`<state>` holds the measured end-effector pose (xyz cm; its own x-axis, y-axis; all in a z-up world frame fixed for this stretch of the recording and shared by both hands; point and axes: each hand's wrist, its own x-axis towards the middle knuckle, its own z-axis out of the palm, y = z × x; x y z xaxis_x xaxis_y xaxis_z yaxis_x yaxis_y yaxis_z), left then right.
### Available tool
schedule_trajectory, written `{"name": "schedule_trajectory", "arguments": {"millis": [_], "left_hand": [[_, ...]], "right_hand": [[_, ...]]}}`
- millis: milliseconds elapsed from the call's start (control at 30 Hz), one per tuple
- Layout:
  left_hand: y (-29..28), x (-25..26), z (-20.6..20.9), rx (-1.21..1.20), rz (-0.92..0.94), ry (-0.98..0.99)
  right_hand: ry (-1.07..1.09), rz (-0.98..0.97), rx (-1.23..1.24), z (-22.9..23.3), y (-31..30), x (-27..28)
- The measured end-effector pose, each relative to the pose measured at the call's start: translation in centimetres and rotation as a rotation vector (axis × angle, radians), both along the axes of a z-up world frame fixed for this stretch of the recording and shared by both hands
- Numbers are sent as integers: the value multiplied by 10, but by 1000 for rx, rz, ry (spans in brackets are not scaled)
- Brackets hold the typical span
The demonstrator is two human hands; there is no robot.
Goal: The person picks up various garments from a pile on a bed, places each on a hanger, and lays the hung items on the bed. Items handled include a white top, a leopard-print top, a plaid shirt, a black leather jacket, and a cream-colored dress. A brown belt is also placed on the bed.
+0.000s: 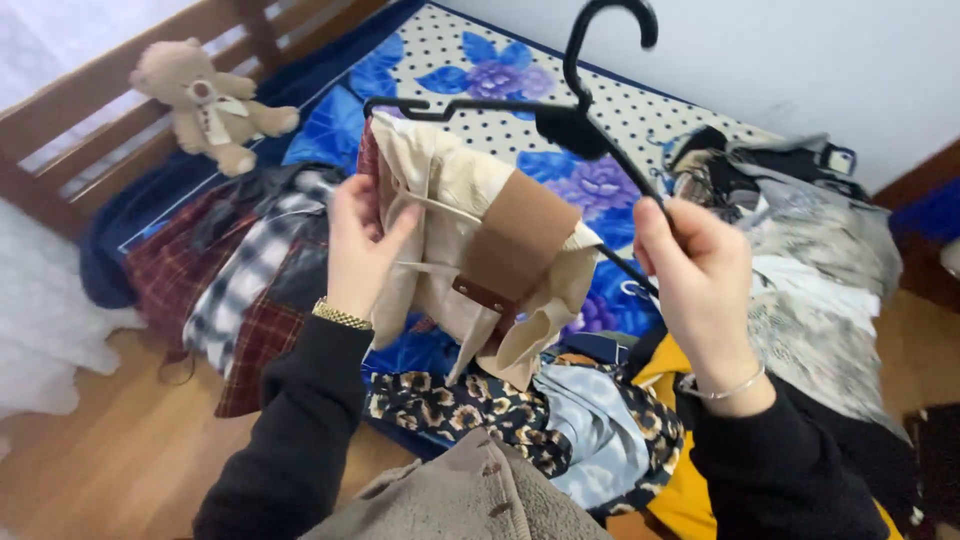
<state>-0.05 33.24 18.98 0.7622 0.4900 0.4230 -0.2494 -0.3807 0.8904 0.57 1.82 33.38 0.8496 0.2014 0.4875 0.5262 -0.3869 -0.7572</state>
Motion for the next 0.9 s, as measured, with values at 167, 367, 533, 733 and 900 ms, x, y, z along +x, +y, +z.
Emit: {"name": "schedule_trajectory", "arguments": {"millis": [167, 367, 533, 733, 900], "left_hand": [[-11, -4, 23, -120, -101, 96], [-39, -11, 41, -266, -469, 165], [-49, -24, 68, -315, -571, 296], [-7, -6, 28, -37, -427, 335], [-16, -34, 44, -112, -238, 197]], "right_hand": [[40, 66, 30, -18, 5, -5], [152, 149, 94, -43, 12, -3], [199, 165, 111, -25, 6, 6], [203, 224, -32, -7, -2, 24], [191, 247, -132, 4, 1, 29]]}}
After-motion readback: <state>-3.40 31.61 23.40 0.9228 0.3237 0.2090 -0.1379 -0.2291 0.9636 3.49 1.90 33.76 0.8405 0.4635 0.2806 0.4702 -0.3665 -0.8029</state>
